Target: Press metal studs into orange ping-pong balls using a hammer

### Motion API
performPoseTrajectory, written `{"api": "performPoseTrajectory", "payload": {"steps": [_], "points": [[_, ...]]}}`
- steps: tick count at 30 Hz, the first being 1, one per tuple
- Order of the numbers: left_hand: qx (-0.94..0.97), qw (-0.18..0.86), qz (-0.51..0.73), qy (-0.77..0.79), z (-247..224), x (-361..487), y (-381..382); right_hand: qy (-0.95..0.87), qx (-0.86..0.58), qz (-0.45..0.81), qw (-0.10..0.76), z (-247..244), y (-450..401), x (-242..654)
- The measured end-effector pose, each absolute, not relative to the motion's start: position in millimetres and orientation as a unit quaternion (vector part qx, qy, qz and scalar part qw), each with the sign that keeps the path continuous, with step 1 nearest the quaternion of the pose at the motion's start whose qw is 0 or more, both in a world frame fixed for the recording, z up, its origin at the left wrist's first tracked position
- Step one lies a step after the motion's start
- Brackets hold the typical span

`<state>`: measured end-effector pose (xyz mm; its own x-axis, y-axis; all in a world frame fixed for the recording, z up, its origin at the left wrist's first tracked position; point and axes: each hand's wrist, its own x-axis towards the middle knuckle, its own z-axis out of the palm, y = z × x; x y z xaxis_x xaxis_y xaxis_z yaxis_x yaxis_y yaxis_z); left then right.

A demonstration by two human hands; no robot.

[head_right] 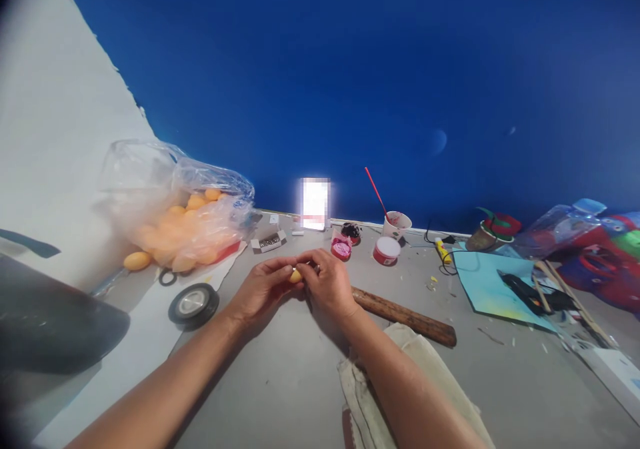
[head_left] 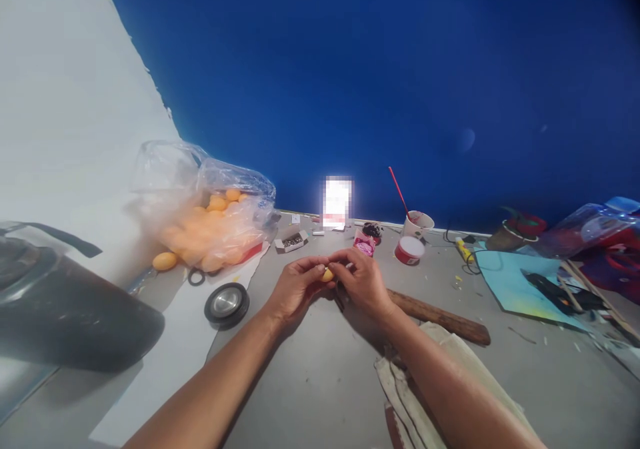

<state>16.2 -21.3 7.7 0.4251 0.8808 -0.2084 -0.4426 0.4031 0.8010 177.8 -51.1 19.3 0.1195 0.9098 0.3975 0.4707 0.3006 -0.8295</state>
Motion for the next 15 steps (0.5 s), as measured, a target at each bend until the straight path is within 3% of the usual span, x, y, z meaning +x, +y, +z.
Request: {"api": "performPoseTrajectory", "payload": {"steps": [6, 11, 15], "points": [[0.348, 0.778, 0.424, 0.306, 12.3, 14.9, -21.7, -0.600, -0.554, 0.245, 0.523, 26.2, -50.8, 178.2], [0.336, 0.787, 0.431, 0.288, 21.9, 13.8, -20.8, -0.458, -0.489, 0.470, 0.574, 26.2, -44.5, 195.2], [0.320, 0.802, 0.428, 0.268, 24.1, 13.3, -21.2, -0.384, -0.378, 0.635, 0.553, 23.7, -42.1, 203.4]]}}
